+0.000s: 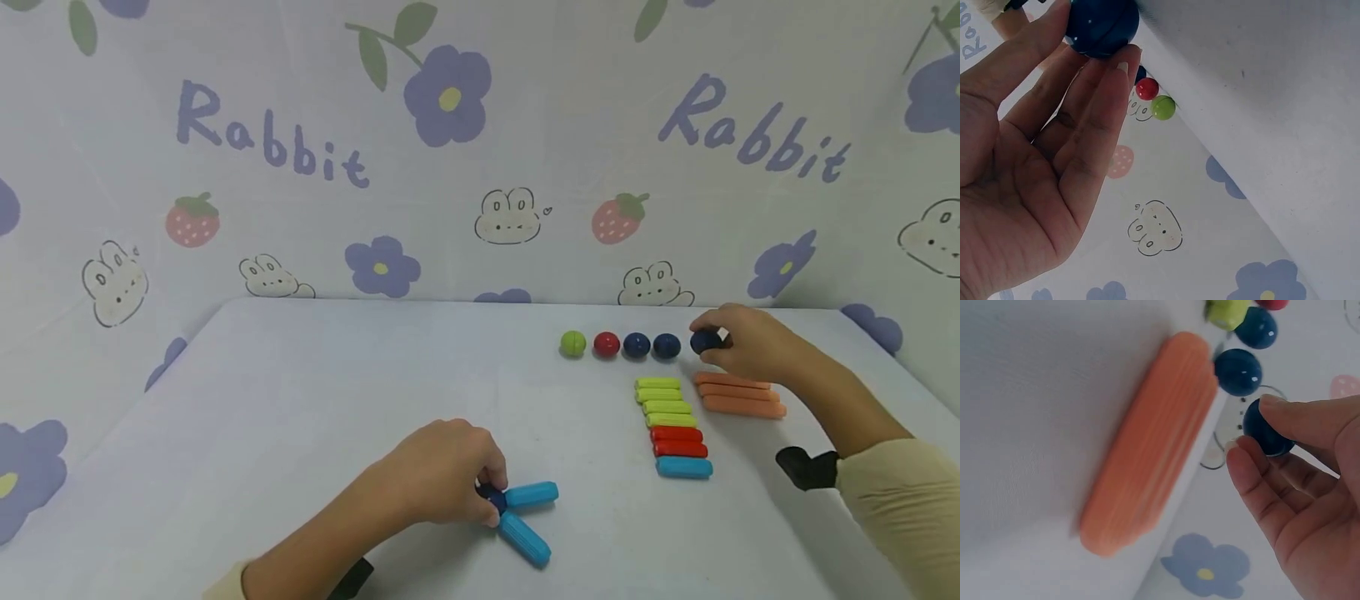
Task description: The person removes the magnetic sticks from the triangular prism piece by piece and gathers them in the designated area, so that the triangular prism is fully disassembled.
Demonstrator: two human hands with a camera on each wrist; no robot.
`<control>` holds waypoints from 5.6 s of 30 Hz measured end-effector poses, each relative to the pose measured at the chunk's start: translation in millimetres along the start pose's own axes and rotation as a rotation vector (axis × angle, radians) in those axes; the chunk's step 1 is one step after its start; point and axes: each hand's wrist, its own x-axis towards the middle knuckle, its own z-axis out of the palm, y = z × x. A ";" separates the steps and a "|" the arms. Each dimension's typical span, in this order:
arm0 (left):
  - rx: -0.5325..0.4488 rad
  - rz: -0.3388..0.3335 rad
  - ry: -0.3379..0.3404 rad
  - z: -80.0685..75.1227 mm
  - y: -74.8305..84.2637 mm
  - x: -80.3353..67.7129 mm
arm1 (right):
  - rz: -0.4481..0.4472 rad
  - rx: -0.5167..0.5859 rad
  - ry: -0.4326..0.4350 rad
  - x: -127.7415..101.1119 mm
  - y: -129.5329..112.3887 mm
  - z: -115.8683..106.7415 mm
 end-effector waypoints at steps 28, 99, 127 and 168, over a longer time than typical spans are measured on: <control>0.011 -0.006 -0.006 0.6 0.7 0.9 | 0.111 -0.056 0.072 -3.1 -16.4 7.0; 0.001 0.004 0.068 3.8 -2.8 1.0 | -0.346 0.042 -0.160 -80.2 -188.7 59.6; -0.006 -0.023 0.058 4.4 -1.4 1.5 | 0.019 -0.211 -0.404 -130.6 -108.3 39.7; -0.584 0.124 0.043 2.7 7.4 3.8 | -0.069 0.213 -0.405 -127.4 -133.1 54.9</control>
